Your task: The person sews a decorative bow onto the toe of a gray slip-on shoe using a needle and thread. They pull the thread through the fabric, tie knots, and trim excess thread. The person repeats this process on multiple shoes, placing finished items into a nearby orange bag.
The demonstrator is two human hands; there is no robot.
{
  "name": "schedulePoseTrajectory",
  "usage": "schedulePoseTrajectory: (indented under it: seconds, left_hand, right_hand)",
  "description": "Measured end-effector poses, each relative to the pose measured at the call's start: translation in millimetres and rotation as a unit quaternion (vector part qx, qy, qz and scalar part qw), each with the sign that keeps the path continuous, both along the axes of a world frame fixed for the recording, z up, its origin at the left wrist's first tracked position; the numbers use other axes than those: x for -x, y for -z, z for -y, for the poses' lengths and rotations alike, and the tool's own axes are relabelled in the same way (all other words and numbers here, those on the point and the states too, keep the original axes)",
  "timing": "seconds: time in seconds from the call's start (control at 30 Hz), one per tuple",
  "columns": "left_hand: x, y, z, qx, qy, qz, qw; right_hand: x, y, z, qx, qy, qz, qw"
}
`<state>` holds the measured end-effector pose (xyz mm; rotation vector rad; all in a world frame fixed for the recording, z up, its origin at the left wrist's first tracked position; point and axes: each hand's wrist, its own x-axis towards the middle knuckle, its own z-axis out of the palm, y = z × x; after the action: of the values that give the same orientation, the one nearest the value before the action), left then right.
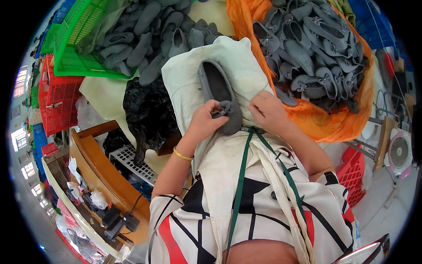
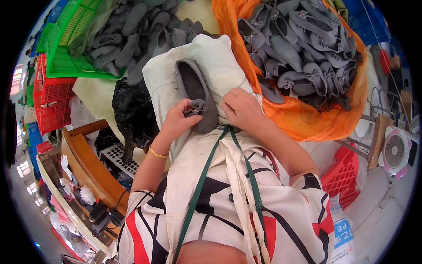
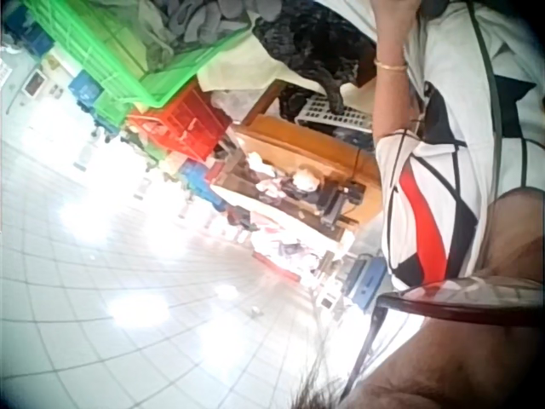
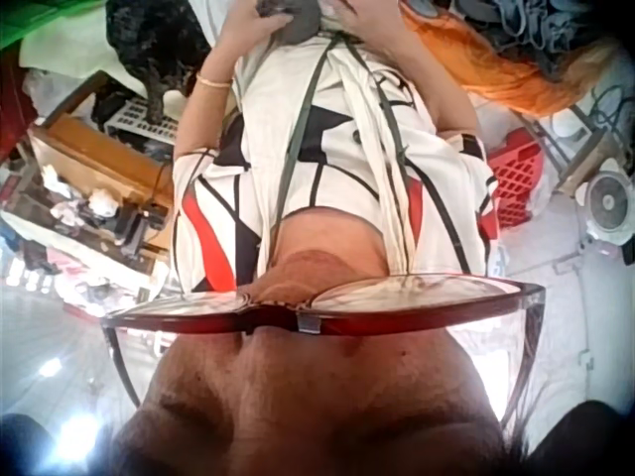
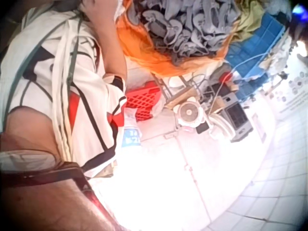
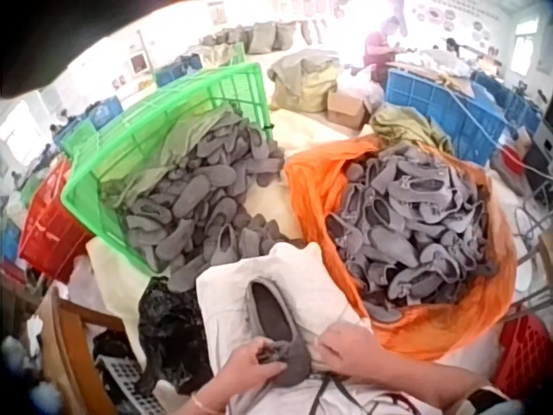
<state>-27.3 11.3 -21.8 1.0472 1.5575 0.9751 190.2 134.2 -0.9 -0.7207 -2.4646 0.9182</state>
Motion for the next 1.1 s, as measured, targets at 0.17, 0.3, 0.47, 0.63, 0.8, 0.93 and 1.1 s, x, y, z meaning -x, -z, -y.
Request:
schedulePoseTrajectory:
  seconds: [0.17,0.3,0.47,0.63,0.8,0.93,1.1]
  left_hand:
    - [-5,-5,4,0.043,-0.030,-0.026,0.998]
    - [-10,-4,2,-0.014,-0.026,-0.050,0.998]
    - [-16,3,7,-0.025,-0.035,-0.047,0.998]
    - [-17,0,10,-0.045,-0.009,-0.031,0.998]
    - [-16,-5,9,-0.070,-0.007,-0.095,0.993]
    - [-11,-8,13,-0.054,0.004,-0.122,0.991]
    - [-10,-9,14,0.005,-0.009,-0.016,1.000]
  right_hand:
    - [-3,0,8,0.022,0.031,0.005,0.999]
    - [-7,6,2,0.122,0.059,-0.012,0.991]
    - [13,4,3,0.105,-0.005,-0.059,0.993]
    - [23,16,13,0.111,-0.038,-0.059,0.991]
    - [30,27,14,0.110,-0.062,-0.032,0.991]
    - [36,18,9,0.085,-0.110,0.047,0.989]
    - [46,18,-15,0.106,-0.176,-0.019,0.979]
